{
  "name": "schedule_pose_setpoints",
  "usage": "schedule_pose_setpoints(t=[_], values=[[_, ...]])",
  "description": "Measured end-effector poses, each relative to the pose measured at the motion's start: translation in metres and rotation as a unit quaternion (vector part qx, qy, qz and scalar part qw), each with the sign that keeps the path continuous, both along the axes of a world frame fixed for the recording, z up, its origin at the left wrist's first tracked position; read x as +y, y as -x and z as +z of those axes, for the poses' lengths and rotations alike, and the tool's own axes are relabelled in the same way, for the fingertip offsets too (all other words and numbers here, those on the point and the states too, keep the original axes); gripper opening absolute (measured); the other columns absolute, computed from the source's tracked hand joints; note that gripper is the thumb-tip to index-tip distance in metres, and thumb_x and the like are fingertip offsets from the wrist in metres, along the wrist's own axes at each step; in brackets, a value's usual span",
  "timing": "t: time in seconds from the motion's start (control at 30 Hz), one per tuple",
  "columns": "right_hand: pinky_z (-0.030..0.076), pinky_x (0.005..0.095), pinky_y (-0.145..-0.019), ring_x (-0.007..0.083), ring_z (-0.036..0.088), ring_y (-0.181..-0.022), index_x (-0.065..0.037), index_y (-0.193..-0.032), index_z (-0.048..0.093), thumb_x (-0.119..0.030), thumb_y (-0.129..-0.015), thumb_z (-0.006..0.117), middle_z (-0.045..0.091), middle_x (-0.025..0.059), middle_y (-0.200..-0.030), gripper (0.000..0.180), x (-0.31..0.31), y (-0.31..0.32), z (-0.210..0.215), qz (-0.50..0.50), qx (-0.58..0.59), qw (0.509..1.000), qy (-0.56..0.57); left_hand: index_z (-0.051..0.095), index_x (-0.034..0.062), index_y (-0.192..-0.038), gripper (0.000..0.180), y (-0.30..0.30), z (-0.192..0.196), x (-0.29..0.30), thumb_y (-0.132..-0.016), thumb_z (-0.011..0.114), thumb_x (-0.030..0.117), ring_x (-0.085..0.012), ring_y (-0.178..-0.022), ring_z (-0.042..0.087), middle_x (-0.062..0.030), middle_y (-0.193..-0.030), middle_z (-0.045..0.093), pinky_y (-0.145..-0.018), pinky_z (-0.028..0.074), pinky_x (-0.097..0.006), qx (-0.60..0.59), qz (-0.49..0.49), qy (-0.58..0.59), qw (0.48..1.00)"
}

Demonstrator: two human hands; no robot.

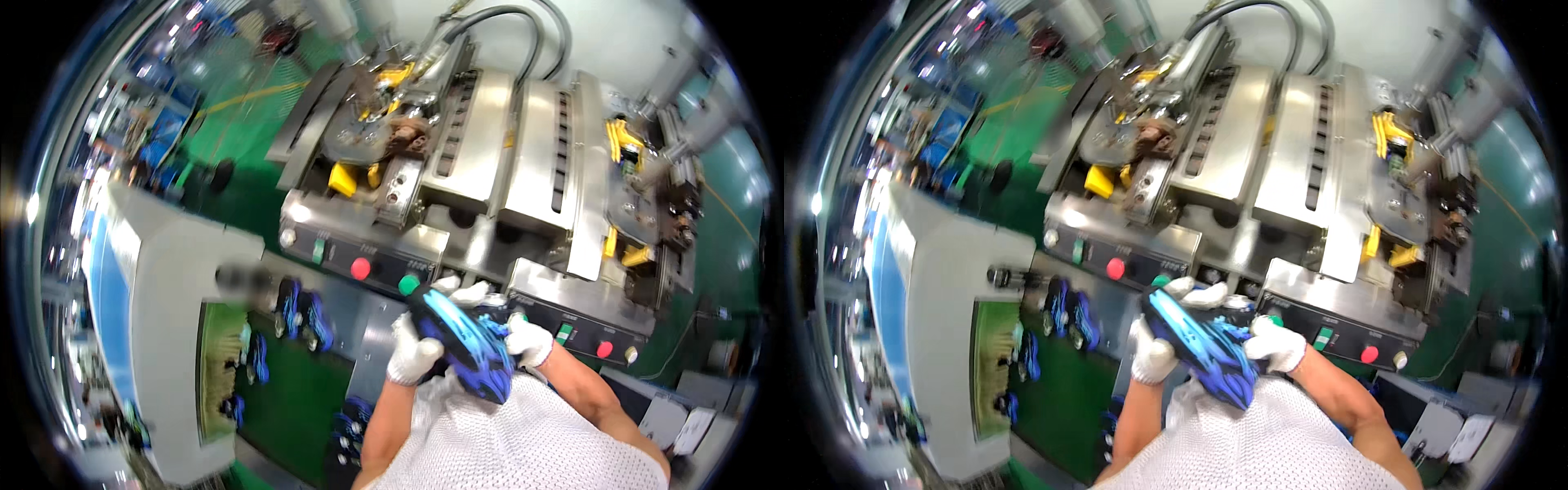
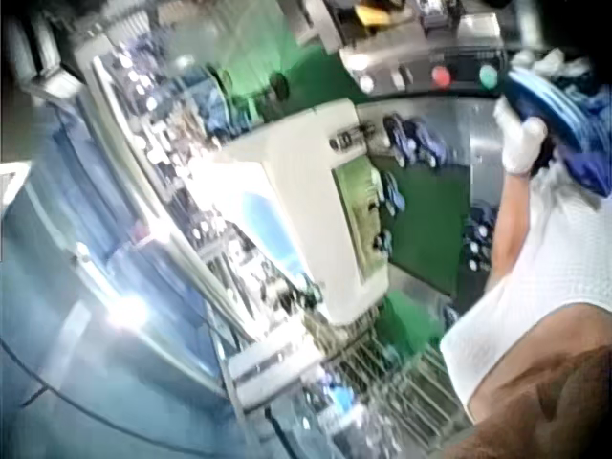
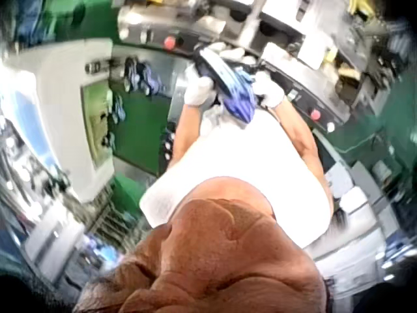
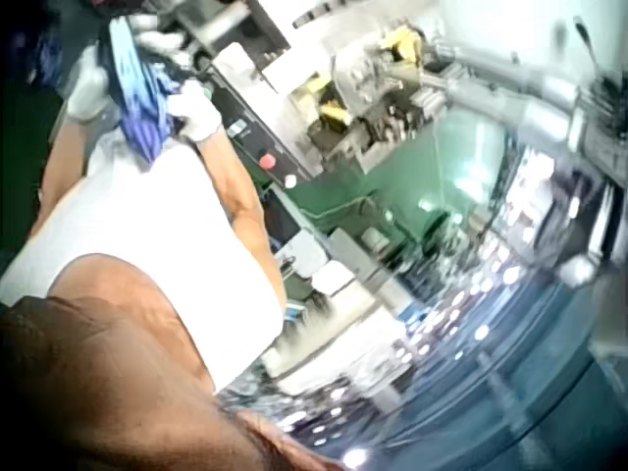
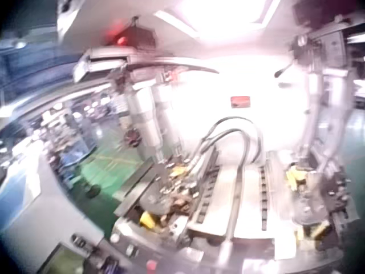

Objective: The person repeatedly picks up blue and black athletic shoes from a table, places them into a shoe assembly machine, and removes them after processing. The shoes are then placed onto a metal tray. The person handles the shoes one at a time throughout the clip.

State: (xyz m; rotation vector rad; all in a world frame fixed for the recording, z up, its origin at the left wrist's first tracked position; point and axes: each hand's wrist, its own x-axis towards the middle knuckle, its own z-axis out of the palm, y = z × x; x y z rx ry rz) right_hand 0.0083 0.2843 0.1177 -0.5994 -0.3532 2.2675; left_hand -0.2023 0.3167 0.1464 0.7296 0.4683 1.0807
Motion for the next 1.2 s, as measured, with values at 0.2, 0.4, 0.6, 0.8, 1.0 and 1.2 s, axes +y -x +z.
schedule_pose_setpoints(t=[0.2, 0.4, 0.6, 0.8, 1.0, 1.2], values=[[0.052, 0.0601, -0.106, 0.0445, 0.063, -0.123, 0.007, -0.15, 0.042, -0.026, -0.078, 0.09, 0.06, 0.0283, -0.137, 0.092, 0.002, 0.015, -0.001, -0.033, 0.077, 0.995, -0.055, 0.036, -0.0046, -0.152, 0.064, 0.051, -0.093, -0.007, -0.104, 0.065, 0.025, -0.0307, -0.132, 0.058, -0.0215, -0.144, 0.056, -0.112, 0.048, -0.043, 0.18, 0.124, 0.001, 0.976], [0.054, 0.0614, -0.101, 0.0399, 0.064, -0.116, -0.001, -0.151, 0.043, -0.037, -0.077, 0.087, 0.061, 0.0206, -0.132, 0.094, -0.024, 0.02, -0.005, -0.09, 0.013, 0.991, -0.1, 0.034, -0.0032, -0.152, 0.069, 0.21, -0.235, -0.07, -0.099, 0.07, 0.019, -0.0225, -0.09, 0.07, -0.0164, -0.117, 0.065, -0.076, 0.063, -0.037, 0.347, 0.424, 0.298, 0.782], [0.057, 0.0607, -0.092, 0.0395, 0.065, -0.113, -0.002, -0.149, 0.045, -0.048, -0.077, 0.082, 0.061, 0.0203, -0.128, 0.093, -0.034, 0.06, 0.003, -0.158, -0.104, 0.98, -0.068, 0.035, -0.0033, -0.14, 0.065, 0.293, -0.288, -0.05, -0.093, 0.075, 0.016, -0.0272, -0.061, 0.068, -0.0195, -0.1, 0.067, -0.052, 0.061, -0.04, 0.294, 0.447, 0.391, 0.749], [0.05, 0.0606, -0.103, 0.0396, 0.062, -0.119, -0.003, -0.149, 0.045, -0.042, -0.068, 0.086, 0.059, 0.0198, -0.133, 0.099, -0.047, 0.083, 0.013, -0.133, -0.14, 0.981, -0.006, 0.049, 0.0026, -0.138, 0.057, 0.386, -0.354, -0.036, -0.093, 0.079, 0.022, -0.0275, -0.064, 0.072, -0.018, -0.087, 0.07, -0.052, 0.063, -0.039, 0.457, 0.498, 0.34, 0.653], [0.058, 0.0572, -0.099, 0.0423, 0.067, -0.112, 0.003, -0.148, 0.046, -0.036, -0.069, 0.087, 0.063, 0.0256, -0.128, 0.098, -0.042, 0.107, 0.033, -0.21, -0.115, 0.971, -0.012, 0.046, 0.0002, -0.142, 0.056, 0.385, -0.324, 0.003, -0.096, 0.074, 0.018, -0.0249, -0.067, 0.072, -0.0178, -0.09, 0.07, -0.055, 0.063, -0.037, 0.412, 0.41, 0.35, 0.734], [0.052, 0.0555, -0.107, 0.0395, 0.063, -0.122, 0.004, -0.151, 0.042, -0.041, -0.078, 0.084, 0.059, 0.0242, -0.139, 0.095, -0.028, 0.093, 0.035, -0.167, -0.157, 0.973, -0.018, 0.034, 0.0036, -0.155, 0.077, 0.335, -0.361, -0.052, -0.089, 0.072, 0.011, -0.0263, -0.066, 0.064, -0.0259, -0.114, 0.061, -0.058, 0.053, -0.045, 0.167, 0.452, 0.357, 0.8]])
